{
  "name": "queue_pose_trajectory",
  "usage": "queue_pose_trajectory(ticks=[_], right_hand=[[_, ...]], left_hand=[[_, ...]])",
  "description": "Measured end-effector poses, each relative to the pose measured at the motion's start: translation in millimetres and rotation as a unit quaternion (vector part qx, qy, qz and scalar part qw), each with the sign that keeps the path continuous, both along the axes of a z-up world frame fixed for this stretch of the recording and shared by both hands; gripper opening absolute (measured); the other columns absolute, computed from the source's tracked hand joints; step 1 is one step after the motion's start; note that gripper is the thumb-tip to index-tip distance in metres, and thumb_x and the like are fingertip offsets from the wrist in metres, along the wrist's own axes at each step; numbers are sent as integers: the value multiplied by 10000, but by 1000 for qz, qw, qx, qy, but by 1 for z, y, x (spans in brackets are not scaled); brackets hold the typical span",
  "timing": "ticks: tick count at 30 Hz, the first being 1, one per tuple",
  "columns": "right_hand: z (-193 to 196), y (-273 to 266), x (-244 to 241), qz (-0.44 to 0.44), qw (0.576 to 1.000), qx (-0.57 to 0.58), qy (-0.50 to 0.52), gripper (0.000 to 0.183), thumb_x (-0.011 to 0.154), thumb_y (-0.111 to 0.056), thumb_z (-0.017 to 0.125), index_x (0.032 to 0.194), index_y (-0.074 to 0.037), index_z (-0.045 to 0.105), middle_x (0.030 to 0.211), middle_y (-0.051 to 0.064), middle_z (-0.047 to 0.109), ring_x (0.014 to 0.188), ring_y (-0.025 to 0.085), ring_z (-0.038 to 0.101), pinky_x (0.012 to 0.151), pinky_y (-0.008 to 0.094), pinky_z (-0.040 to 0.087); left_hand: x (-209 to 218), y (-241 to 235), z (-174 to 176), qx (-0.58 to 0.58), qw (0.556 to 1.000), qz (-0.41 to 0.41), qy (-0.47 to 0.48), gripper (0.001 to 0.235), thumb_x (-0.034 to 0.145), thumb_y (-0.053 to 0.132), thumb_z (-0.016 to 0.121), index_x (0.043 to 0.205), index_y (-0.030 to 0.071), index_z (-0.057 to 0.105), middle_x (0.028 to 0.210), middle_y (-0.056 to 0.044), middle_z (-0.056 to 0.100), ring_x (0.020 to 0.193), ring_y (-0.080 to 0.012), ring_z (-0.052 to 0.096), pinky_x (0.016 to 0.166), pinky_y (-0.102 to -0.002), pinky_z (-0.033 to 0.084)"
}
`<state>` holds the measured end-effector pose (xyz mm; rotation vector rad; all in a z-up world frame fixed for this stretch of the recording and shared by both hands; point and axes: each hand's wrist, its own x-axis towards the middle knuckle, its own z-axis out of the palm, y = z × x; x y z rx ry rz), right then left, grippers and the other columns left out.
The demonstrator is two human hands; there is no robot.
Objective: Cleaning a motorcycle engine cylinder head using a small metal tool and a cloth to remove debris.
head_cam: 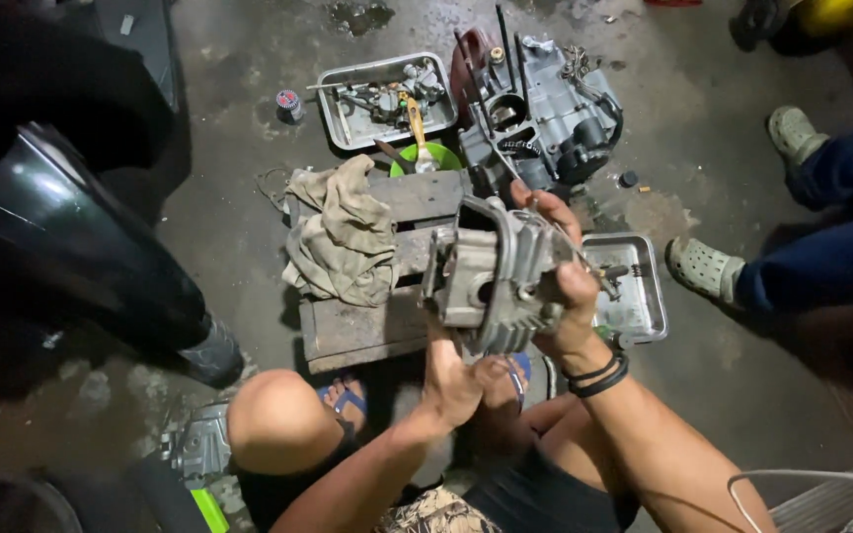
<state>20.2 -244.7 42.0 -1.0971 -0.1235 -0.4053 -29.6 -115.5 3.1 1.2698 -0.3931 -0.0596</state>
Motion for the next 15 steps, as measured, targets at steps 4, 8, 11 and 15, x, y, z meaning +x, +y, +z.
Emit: queue_pose_trajectory(ticks=[4, 8, 11, 15], right_hand=[[6, 2, 13, -34, 998, -58, 1, 820, 837, -545, 529, 1521, -115, 384, 1617, 185, 415, 1494, 286, 403, 1245, 436, 318], [10, 15, 15, -23, 987, -159, -16, 902, 842, -614, 681, 1539, -144, 354, 1614, 130, 405, 1501, 256, 370, 1276, 443, 265], [29, 8, 12, 38, 970, -238, 21, 1005, 848, -680, 695, 1585, -146, 270, 1653, 169, 309, 1521, 390, 304, 1226, 577, 257], [48, 0, 1, 68, 937, -324, 108, 1075, 850, -797, 597, 1604, -101, 275, 1585, 252, 403, 1439, 513, 415, 1138, 649, 339]], left_hand=[[15, 3, -10, -80, 993, -48, 76, 1041, 791, 543, 818, 1479, -92, 363, 1365, -259, 544, 1284, -314, 546, 1164, -504, 379], [15, 13, -44, -241, 942, -56, 227, 843, 836, 434, 796, 1501, 103, 396, 1419, -147, 538, 1261, -270, 535, 1112, -507, 432], [32, 21, -17, -362, 885, -71, 282, 722, 889, 401, 745, 1477, 122, 435, 1392, -128, 580, 1246, -294, 562, 1093, -536, 436], [40, 36, -46, -366, 873, -96, 309, 569, 881, 426, 705, 1374, 167, 594, 1326, -74, 687, 1221, -252, 631, 1085, -481, 491]])
